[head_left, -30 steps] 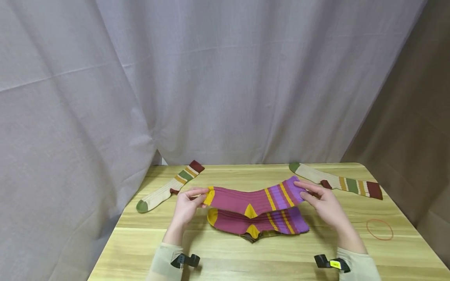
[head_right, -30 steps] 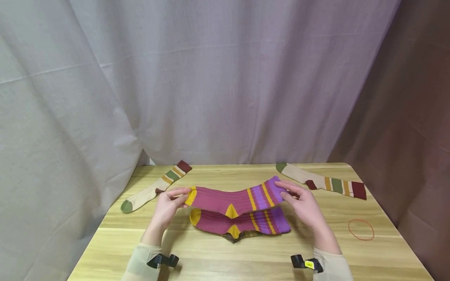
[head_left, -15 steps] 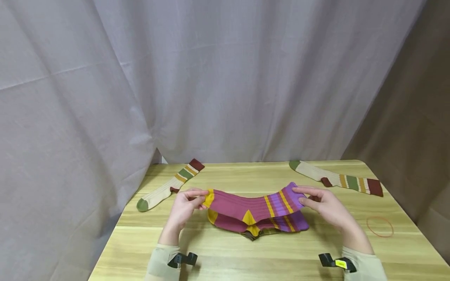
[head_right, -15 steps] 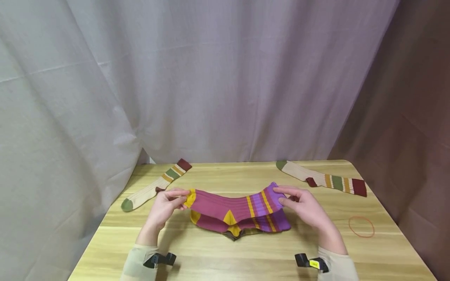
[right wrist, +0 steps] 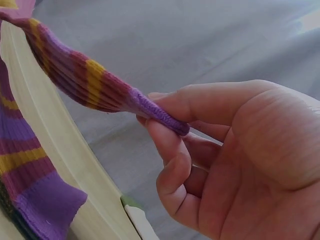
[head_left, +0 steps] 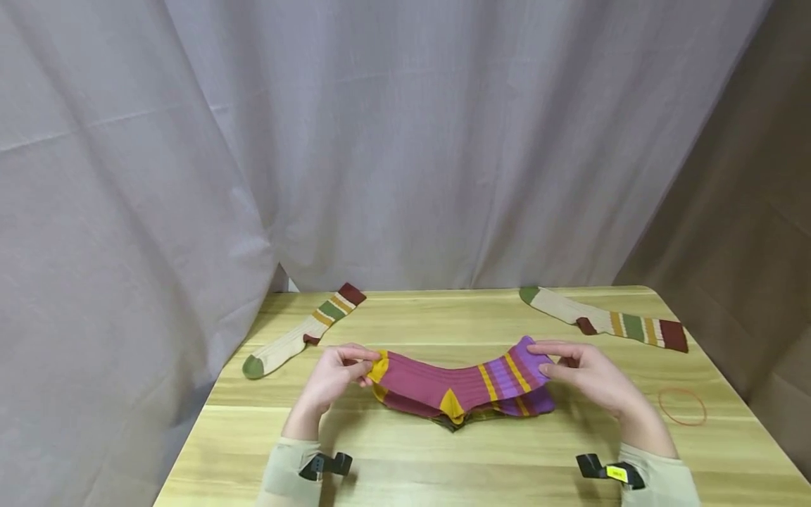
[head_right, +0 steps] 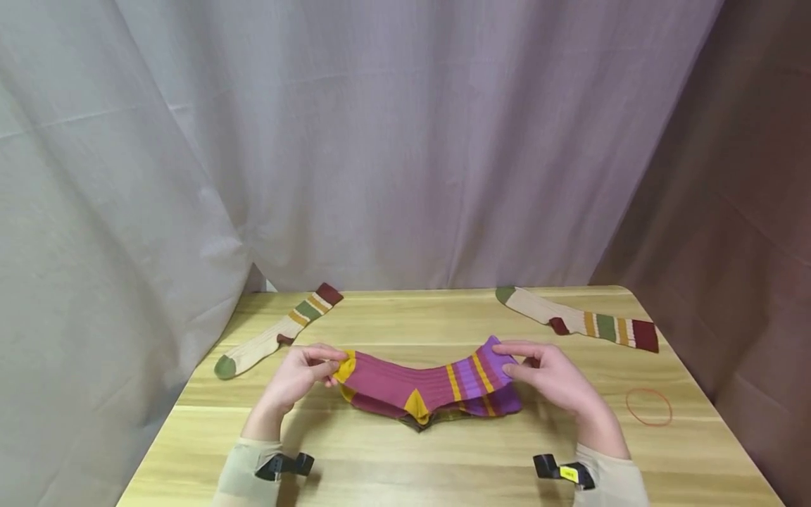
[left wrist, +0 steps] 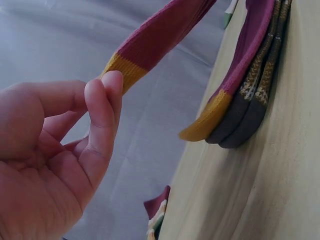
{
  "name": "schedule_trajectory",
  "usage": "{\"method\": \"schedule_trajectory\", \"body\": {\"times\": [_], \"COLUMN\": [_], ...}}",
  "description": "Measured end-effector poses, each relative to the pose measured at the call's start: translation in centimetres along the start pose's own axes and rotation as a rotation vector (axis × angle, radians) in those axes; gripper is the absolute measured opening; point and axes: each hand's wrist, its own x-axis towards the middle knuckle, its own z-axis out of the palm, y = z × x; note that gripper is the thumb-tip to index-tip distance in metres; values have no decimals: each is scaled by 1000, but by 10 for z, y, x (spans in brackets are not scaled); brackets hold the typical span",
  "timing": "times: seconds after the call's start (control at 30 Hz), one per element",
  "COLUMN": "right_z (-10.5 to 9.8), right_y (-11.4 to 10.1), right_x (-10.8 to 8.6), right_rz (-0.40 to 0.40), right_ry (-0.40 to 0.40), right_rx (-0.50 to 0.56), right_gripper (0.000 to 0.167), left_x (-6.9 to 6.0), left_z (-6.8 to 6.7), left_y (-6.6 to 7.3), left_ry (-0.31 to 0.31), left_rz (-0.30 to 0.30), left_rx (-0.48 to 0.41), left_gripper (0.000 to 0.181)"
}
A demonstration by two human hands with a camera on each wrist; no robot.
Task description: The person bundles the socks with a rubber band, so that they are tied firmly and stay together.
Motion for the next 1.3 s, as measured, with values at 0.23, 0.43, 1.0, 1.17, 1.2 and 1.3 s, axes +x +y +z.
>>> {"method": "schedule_trajectory", "body": {"times": [0.23,0.43,1.0,1.17,1.2,1.3], "right_z": [1,3,13,12,12,11], "right_y": [3,9,24,26,27,28], "right_x": [2,7,15,15,15,15], "right_rz": [29,11,87,115,118,121], "right_ry": [-17,-24,-121,-148,-149,-151], "right_rx": [-34,-44,-155,-177,-185,-186], "right_gripper": [38,39,41,37,35,34], "left_x": [1,6,7,9,9,8], "left_z": [2,2,-1,-1,-1,-1], "left_y": [-1,-8,-25,-25,-25,-25], "left_ry": [-26,-22,-48,-57,-58,-59], "left_rz": [-36,-63,-140,-149,-153,-160], "left_rx": [23,38,119,121,121,115], "left_gripper": [21,21,18,18,18,18]}}
